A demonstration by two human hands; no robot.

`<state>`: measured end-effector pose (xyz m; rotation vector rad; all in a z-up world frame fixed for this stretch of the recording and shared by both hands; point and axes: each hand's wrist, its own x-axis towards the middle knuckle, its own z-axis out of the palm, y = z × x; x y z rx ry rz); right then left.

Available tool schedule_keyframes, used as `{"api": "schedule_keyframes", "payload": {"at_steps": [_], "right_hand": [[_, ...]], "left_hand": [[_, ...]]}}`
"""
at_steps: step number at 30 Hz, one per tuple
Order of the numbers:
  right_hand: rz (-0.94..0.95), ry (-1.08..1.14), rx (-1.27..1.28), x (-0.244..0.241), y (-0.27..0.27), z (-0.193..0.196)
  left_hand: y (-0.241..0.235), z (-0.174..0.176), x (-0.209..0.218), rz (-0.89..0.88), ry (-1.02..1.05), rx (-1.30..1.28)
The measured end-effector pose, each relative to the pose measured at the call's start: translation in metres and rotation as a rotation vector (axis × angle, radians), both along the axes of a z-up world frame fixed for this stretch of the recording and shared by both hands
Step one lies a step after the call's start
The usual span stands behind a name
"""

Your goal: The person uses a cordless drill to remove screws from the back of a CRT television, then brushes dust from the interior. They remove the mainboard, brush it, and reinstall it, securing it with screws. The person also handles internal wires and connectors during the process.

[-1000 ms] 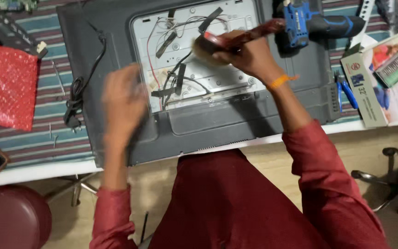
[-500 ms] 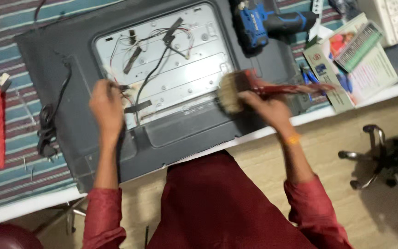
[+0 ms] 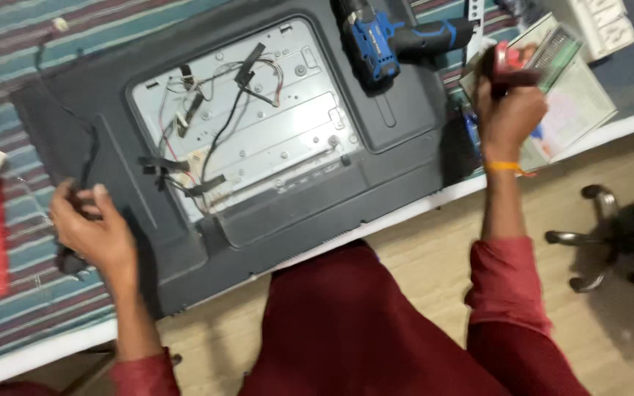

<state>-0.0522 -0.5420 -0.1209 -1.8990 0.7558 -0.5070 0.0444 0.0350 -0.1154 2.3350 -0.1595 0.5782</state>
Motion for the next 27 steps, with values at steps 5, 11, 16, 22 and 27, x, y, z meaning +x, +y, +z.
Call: {"api": "schedule_keyframes", "payload": {"at_steps": [5,11,16,22,27], "right_hand": [[0.195,0.271,-0.273,-0.01,0.021,-0.03],[-0.199,-0.046,-0.537,-0.045,-0.04,-0.001],[-0.061,-0.047,-0.443,-0.109,-0.039,-0.051],[-0.111,-0.168,0.049,-0.124,-0.005,-0.051],[0.555,-0.1,-0.292,-0.012,0.014,0.003]], "left_hand": [[-0.08,0.046,0.014,-0.175,-0.063,0.02],[-0.284,0.045,0.035,-0.849,0.065,-0.134],[-0.486,-0.006,0.083,-0.972,-0.243,0.265],[-0.503,-0.044,0.137,-1.082,-0.094,0.306],[-0.406,0.06,0.2,-0.676,0.131,-0.081]]}}
